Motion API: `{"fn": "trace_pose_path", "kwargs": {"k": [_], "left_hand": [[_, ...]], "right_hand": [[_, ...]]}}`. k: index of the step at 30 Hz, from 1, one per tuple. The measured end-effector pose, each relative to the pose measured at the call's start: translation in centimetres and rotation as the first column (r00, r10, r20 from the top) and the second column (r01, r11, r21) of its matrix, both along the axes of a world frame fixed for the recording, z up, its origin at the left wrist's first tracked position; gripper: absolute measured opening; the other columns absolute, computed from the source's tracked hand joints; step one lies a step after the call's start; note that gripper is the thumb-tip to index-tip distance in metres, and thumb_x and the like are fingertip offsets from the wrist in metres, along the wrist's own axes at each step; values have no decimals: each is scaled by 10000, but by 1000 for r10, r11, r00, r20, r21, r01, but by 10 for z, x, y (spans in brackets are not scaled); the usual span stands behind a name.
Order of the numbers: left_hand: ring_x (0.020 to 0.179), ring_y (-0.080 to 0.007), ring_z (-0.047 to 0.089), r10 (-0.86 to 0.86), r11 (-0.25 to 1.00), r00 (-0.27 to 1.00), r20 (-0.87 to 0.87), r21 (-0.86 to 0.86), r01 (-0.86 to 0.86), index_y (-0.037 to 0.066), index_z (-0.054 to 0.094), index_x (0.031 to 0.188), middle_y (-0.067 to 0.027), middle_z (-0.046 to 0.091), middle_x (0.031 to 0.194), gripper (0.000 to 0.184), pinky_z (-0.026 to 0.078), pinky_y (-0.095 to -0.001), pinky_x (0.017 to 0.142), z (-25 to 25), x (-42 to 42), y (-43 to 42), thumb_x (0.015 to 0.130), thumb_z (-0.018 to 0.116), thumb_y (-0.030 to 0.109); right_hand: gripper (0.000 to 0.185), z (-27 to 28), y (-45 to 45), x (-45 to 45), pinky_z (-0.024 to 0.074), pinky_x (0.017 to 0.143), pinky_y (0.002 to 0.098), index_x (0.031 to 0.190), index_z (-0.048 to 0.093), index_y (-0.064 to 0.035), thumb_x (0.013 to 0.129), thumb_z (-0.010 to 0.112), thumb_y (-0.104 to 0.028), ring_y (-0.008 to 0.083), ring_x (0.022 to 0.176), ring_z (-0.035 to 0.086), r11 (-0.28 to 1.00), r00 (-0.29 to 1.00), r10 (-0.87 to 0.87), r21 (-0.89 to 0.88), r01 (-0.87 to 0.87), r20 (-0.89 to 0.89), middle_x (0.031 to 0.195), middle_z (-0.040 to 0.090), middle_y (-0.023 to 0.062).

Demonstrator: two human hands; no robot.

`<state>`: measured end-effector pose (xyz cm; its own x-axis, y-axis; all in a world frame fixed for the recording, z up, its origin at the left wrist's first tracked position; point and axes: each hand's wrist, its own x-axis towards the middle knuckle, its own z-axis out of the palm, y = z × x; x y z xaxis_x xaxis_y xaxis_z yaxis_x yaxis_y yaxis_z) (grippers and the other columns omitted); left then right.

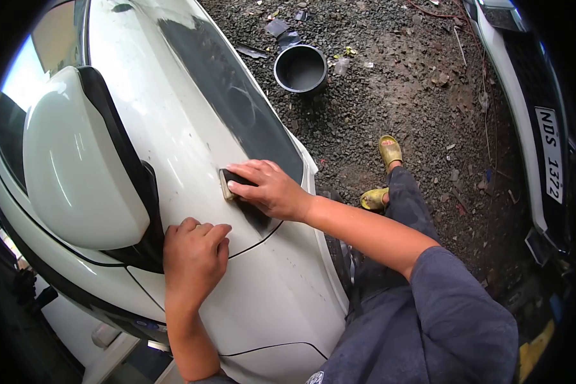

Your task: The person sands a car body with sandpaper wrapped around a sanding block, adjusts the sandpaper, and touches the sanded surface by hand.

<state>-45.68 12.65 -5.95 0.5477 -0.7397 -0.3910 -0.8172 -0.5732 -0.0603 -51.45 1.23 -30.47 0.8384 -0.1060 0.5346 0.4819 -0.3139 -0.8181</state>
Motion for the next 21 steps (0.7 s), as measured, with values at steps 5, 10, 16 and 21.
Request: {"fn": "trace_pose_path", "kwargs": {"k": [5, 10, 16, 21], "left_hand": [[878, -254, 655, 14, 1000, 1000, -25, 15, -14, 149, 756, 992, -5, 736, 856, 196, 470, -420, 788, 4, 0, -4, 802, 766, 100], [887, -261, 653, 15, 1000, 1000, -27, 27, -14, 143, 761, 1001, -9, 746, 880, 202, 472, -417, 797, 4, 1, -3, 805, 762, 96], [882, -266, 650, 14, 1000, 1000, -25, 22, -14, 145, 758, 1000, -9, 744, 883, 194, 473, -420, 802, 3, 0, -2, 811, 762, 103], [882, -266, 649, 27, 999, 999, -31, 35, -25, 150, 757, 1000, -10, 741, 880, 191, 474, -426, 810, 6, 0, -5, 814, 762, 106]], "right_hand": [[507, -5, 7, -70, 432, 1087, 574, 1389, 576, -171, 894, 648, -90, 376, 1390, 497, 991, 991, 137, -8, -137, -13, 1605, 464, 133], [456, -6, 8, -14, 457, 1039, 549, 1369, 590, -189, 922, 667, -135, 377, 1325, 543, 1000, 1000, 1, 29, -2, 20, 1553, 508, 138], [510, 12, -6, 74, 449, 1113, 492, 1366, 568, -148, 898, 744, -52, 415, 1343, 534, 954, 996, -19, 298, 45, -92, 1525, 536, 149], [572, -20, 20, -42, 413, 1171, 512, 1424, 517, -141, 903, 729, -40, 445, 1417, 483, 965, 994, 105, 241, -104, 8, 1583, 455, 197]]}}
